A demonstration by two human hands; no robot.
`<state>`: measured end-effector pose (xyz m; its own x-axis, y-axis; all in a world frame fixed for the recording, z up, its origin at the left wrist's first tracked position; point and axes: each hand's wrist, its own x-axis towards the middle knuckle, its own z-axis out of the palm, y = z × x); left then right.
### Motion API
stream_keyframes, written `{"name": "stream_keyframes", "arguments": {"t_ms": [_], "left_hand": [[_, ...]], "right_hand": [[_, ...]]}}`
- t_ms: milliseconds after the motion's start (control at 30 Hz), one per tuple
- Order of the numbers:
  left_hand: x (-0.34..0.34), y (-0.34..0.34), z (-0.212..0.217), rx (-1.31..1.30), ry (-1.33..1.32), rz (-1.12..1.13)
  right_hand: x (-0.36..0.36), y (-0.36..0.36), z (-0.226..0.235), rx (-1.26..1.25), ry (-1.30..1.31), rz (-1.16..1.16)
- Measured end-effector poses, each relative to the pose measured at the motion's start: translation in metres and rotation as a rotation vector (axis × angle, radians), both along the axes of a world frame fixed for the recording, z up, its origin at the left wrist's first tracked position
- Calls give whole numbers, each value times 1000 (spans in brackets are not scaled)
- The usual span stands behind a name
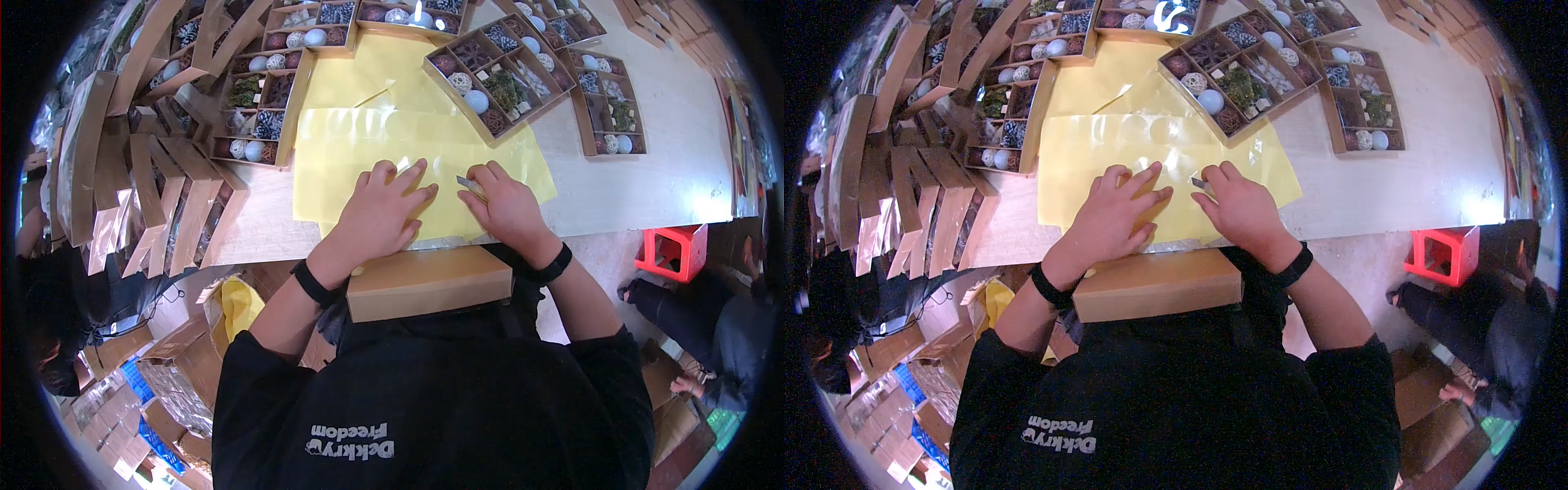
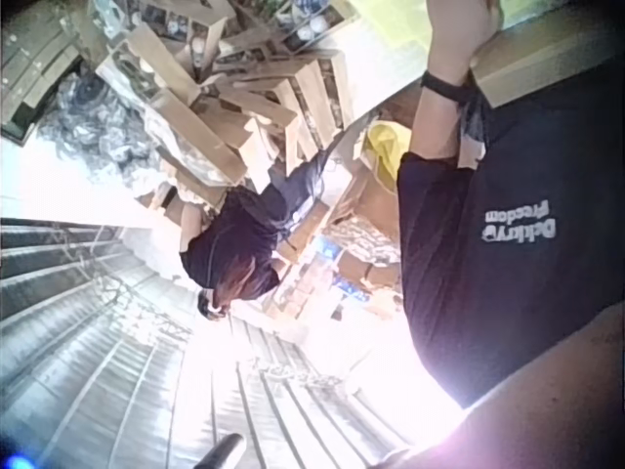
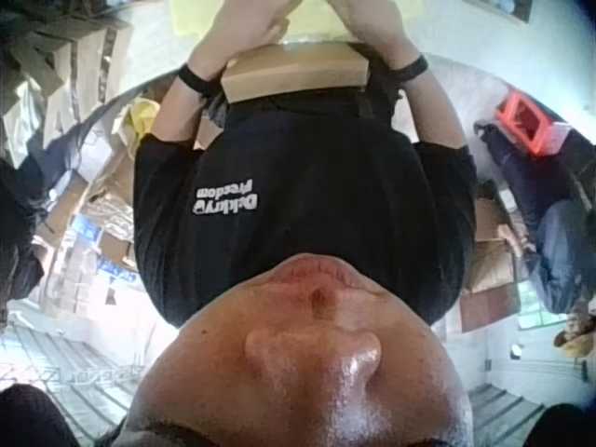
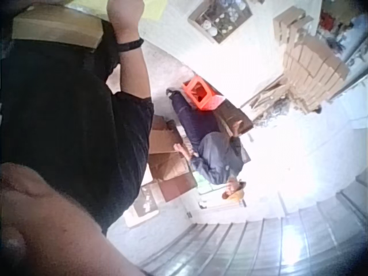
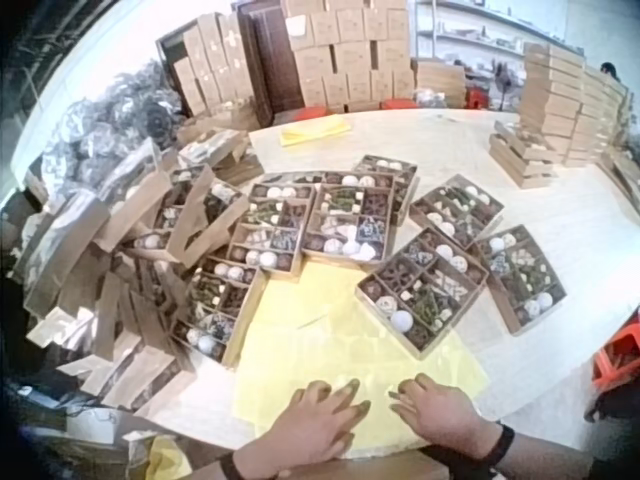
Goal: Packing decorative items into small boxes and sealing them with tape.
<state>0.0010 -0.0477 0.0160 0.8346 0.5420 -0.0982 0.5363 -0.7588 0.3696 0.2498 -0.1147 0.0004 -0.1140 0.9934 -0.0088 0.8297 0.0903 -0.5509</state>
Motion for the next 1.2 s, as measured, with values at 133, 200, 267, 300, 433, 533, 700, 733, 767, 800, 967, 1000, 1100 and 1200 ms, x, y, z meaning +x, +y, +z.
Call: {"name": "stream_keyframes", "arguments": {"t_ms": [133,200,267,300,433,533,700,733,767,800,967,1000,1100,1200], "left_hand": [[1,0,6,-4,14,3],[2,1,7,7,23,4],[2,0,4,2,18,5],[1,0,3,-2,15,8],[2,1,2,17,0,-2],[1,1,1,-5,9,7],[0,4,2,-14,-22,-5],[0,5,2,-13,-22,-1],[0,6,3,-17,-23,1],[0,7,3,-22,-24,0],[1,9,3,-34,-10,-4],[2,9,3,-37,-16,-1],[2,9,4,-24,-19,-4],[3,9,5,-16,-9,-7]], "right_hand": [[3,1,-5,-16,66,21],[4,3,-6,-34,90,16],[6,6,-6,-51,113,11],[6,7,-6,-36,123,32],[6,13,0,-54,45,91],[6,16,1,-32,-105,185],[5,22,6,-51,-165,232],[6,23,6,-74,-166,234],[6,23,7,-73,-166,238],[6,23,8,-43,-164,236],[6,25,11,-23,-176,245],[6,25,11,-30,-174,250],[5,25,16,-59,-206,260],[6,25,15,-84,-241,265]]}}
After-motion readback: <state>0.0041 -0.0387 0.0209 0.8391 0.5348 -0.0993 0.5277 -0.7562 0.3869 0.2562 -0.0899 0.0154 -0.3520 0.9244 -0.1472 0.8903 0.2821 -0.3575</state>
